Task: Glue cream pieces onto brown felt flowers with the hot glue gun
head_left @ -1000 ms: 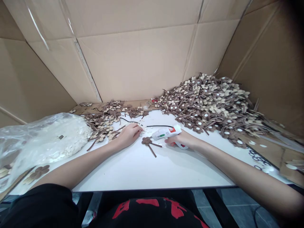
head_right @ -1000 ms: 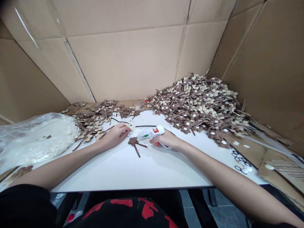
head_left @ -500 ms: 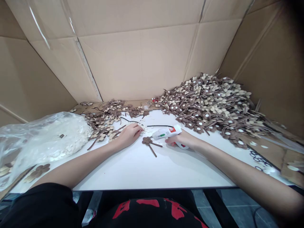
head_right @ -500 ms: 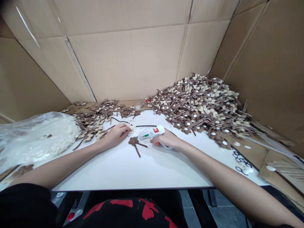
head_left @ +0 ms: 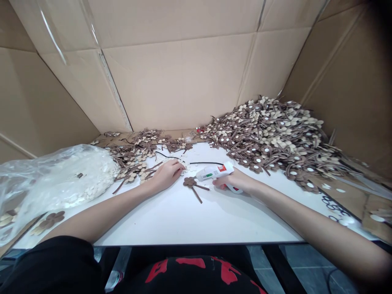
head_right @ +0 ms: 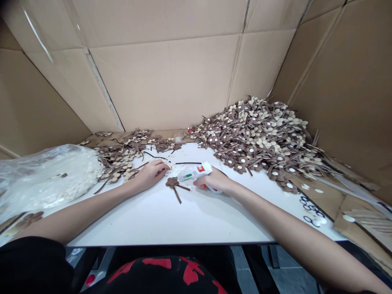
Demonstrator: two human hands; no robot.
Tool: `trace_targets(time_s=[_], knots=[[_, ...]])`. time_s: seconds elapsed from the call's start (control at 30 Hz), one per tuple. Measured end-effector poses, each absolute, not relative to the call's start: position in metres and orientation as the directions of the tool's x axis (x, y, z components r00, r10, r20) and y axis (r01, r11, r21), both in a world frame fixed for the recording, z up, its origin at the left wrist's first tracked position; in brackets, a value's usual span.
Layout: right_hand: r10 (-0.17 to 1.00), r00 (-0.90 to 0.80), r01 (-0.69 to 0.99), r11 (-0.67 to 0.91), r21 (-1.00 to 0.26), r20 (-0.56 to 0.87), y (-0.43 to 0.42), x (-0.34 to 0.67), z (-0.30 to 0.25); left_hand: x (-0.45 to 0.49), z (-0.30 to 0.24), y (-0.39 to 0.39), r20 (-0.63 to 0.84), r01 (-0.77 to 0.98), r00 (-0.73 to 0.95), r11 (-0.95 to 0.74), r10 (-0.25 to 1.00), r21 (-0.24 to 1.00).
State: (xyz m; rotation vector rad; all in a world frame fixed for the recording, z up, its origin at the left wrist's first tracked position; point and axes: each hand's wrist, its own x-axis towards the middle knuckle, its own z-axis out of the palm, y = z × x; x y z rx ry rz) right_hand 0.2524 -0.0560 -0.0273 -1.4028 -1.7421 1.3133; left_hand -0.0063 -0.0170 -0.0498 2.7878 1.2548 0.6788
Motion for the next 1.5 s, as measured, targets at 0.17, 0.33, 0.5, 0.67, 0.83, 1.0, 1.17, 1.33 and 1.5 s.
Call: trace_targets(time_s=[0.17,0.33,0.5,0.67,0.83,1.0,1.17,1.33,1.5], knots=[[0.931,-0.326,0.412,-0.014,-0.911,-0.161,-0.056,0.253,-0.027,-0.006,-0.049,-0.018,0.383,0.715,0.579,-0.674,0.72,0.187],[0.931,-0.329,0.401,-0.014,-0.916,-0.158,-0.056,0.253,-0.027,-0.006,-0.049,-0.017,0.378,0.712,0.585,-0.678,0.717,0.183],[0.929,-0.341,0.401,0.007,-0.916,-0.143,-0.056,0.253,-0.028,-0.006,-0.05,-0.017,0.376,0.715,0.585,-0.676,0.719,0.18],[0.931,-0.329,0.399,-0.011,-0.917,-0.154,-0.056,0.253,-0.027,-0.006,-0.05,-0.018,0.375,0.718,0.583,-0.673,0.72,0.177],[0.934,-0.322,0.398,-0.016,-0.917,-0.156,-0.058,0.252,-0.025,-0.008,-0.043,-0.014,0.34,0.711,0.644,-0.7,0.685,0.063],[0.936,-0.32,0.378,-0.017,-0.926,-0.148,-0.058,0.251,-0.025,-0.023,-0.018,-0.003,0.234,0.788,0.608,-0.612,0.759,-0.062],[0.935,-0.316,0.371,-0.035,-0.928,-0.162,-0.057,0.251,-0.025,-0.048,0.003,0.007,-0.073,0.85,0.523,-0.526,0.849,-0.021],[0.937,-0.307,0.389,-0.038,-0.92,-0.168,-0.057,0.252,-0.026,-0.055,0.006,0.011,-0.137,0.834,0.551,-0.544,0.823,0.09],[0.936,-0.308,0.385,-0.04,-0.922,-0.169,-0.055,0.253,-0.029,-0.047,0.001,0.007,-0.147,0.778,0.628,-0.611,0.764,0.148]])
